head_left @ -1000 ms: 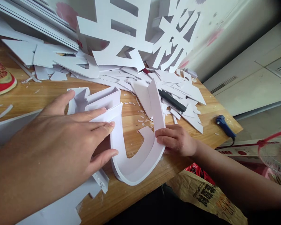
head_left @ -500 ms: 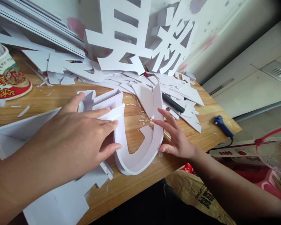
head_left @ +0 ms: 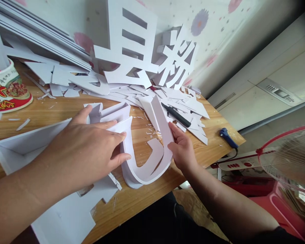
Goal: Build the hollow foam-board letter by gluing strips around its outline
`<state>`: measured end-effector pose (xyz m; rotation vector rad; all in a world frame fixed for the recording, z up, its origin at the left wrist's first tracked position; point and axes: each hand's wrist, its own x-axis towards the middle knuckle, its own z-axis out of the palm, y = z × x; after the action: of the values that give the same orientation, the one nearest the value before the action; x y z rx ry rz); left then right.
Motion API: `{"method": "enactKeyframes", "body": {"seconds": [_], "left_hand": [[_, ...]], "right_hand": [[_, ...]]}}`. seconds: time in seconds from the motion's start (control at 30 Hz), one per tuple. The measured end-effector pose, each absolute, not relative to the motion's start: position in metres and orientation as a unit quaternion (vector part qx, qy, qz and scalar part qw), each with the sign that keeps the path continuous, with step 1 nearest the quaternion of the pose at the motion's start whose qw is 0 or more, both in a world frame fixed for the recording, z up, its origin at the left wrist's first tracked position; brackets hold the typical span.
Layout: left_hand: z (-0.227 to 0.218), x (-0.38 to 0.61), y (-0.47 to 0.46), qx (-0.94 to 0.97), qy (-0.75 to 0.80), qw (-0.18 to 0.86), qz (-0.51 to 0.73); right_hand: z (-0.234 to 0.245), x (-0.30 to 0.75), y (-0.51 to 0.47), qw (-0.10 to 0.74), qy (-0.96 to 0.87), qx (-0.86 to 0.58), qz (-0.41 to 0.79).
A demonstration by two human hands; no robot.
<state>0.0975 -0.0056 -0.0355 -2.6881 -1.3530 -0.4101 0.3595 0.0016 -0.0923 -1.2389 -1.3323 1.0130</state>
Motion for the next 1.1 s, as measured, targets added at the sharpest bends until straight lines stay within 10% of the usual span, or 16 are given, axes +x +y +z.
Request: {"method": "enactKeyframes", "body": {"seconds": [1.1], "left_hand": [[-0.031,0.1,-0.014,-0.882,-0.458,0.045,-0.095]], "right_hand": [[-0.092,0.348,0.006,0.529,-0.534,-0.531,0.393]]}}
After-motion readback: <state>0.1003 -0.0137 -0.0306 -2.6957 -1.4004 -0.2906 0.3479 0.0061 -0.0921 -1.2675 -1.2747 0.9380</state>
